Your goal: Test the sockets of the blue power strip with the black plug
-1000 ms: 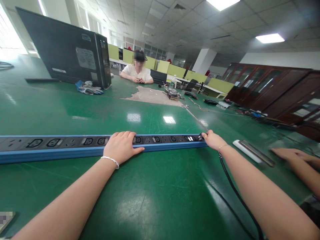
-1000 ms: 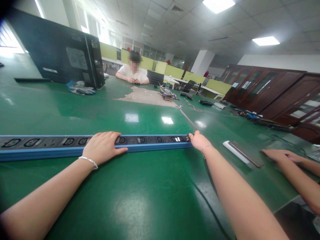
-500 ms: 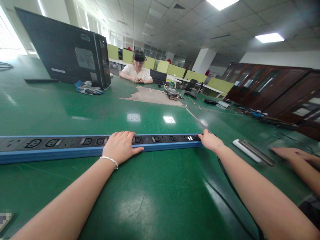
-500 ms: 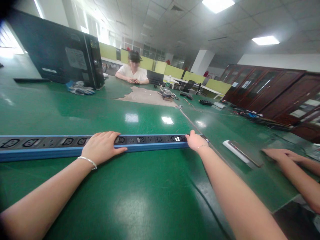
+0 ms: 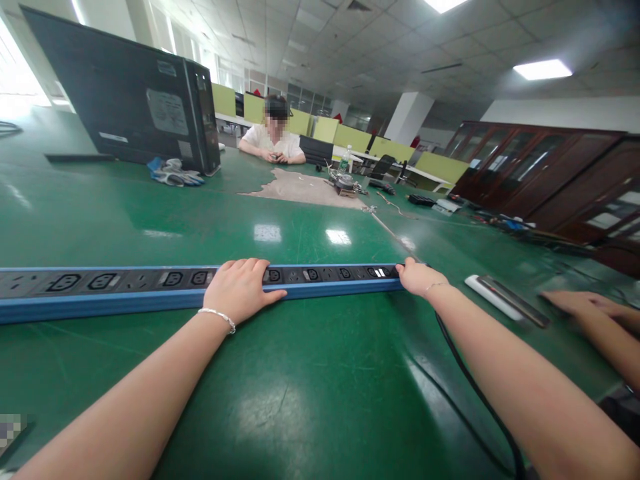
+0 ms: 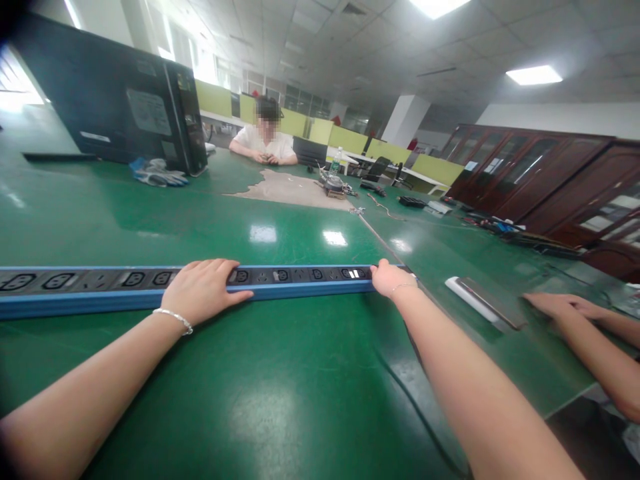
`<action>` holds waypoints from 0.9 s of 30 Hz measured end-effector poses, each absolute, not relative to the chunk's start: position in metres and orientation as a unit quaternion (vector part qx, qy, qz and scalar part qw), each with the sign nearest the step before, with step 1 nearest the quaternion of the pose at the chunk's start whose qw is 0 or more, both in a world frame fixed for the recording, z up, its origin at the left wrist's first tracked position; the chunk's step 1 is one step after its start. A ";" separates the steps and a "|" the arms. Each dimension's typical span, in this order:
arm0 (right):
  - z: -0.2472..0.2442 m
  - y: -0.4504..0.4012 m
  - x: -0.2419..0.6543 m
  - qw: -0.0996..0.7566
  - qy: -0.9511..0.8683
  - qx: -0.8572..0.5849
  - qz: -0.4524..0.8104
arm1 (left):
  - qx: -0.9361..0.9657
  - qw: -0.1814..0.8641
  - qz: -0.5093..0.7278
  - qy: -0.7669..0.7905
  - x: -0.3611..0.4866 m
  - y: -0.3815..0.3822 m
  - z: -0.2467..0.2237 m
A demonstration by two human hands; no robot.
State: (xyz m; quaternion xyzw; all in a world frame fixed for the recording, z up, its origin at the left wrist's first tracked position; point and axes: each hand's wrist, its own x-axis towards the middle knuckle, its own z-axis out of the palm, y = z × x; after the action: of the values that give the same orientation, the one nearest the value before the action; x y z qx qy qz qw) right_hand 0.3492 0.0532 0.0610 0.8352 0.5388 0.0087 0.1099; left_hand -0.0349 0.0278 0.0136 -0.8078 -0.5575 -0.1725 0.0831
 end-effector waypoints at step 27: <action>0.050 0.046 0.341 0.021 0.487 0.872 0.042 | -0.810 0.077 -0.174 -0.555 -0.036 0.028 0.012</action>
State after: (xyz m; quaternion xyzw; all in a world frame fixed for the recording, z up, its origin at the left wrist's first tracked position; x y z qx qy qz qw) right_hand 0.3409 0.0461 0.0504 0.8722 0.4869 0.0424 0.0210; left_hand -0.0361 0.0276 0.0120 -0.8098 -0.5551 -0.1736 0.0772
